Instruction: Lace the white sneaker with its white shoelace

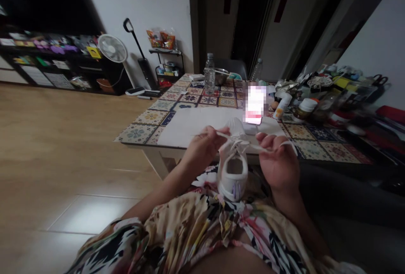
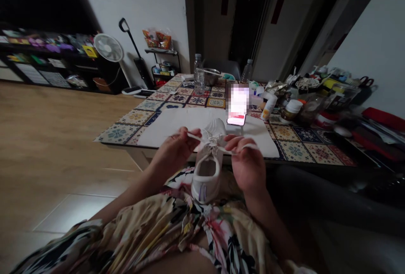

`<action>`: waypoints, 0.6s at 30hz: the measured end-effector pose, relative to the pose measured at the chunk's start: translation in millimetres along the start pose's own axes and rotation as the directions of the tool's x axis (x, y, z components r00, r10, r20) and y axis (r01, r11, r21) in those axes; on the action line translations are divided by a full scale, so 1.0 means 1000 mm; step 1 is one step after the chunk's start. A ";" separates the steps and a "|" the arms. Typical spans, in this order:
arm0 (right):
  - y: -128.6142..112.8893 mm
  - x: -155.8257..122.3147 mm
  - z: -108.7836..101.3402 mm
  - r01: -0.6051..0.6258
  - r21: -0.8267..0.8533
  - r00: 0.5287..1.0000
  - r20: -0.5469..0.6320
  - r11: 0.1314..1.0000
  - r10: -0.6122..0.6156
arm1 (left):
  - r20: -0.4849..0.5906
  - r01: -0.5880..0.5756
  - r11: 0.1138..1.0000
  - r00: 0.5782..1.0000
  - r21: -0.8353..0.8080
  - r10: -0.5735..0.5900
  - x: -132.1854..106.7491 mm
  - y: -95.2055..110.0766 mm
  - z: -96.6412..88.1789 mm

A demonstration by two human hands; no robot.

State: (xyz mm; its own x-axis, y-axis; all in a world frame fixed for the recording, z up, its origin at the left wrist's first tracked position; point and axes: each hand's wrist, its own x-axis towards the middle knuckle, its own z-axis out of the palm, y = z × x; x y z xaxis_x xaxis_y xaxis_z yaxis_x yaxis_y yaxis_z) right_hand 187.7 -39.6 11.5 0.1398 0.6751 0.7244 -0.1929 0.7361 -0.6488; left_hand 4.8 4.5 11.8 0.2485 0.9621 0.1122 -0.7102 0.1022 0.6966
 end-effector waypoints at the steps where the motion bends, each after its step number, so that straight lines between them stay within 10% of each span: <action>1: 0.002 0.005 -0.007 -0.103 0.097 0.994 -0.034 0.990 0.107 | -0.061 -0.007 0.996 0.998 -0.085 0.002 0.005 0.004 -0.004; 6: 0.013 0.014 -0.056 -0.278 0.271 0.960 0.049 0.921 0.275 | -0.102 -0.011 0.976 0.995 -0.220 -0.012 0.018 0.021 -0.034; 12: 0.015 0.006 -0.068 -0.352 -0.121 0.804 0.468 0.928 0.366 | 0.075 -0.032 0.949 0.997 0.312 0.009 0.014 0.012 -0.050; 18: 0.011 0.009 -0.041 -0.239 -0.589 0.780 0.357 0.772 0.514 | 0.290 -0.178 0.434 0.934 0.883 -0.207 0.004 0.016 -0.038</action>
State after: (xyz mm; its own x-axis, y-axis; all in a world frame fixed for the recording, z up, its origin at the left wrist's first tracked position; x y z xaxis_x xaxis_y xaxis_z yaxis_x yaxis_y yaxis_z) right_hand 227.2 -23.6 1.7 -0.3368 0.8872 0.3153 0.3897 0.4362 -0.8111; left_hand -30.5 19.3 -3.6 0.5703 0.8045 0.1658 0.2293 -0.3497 0.9084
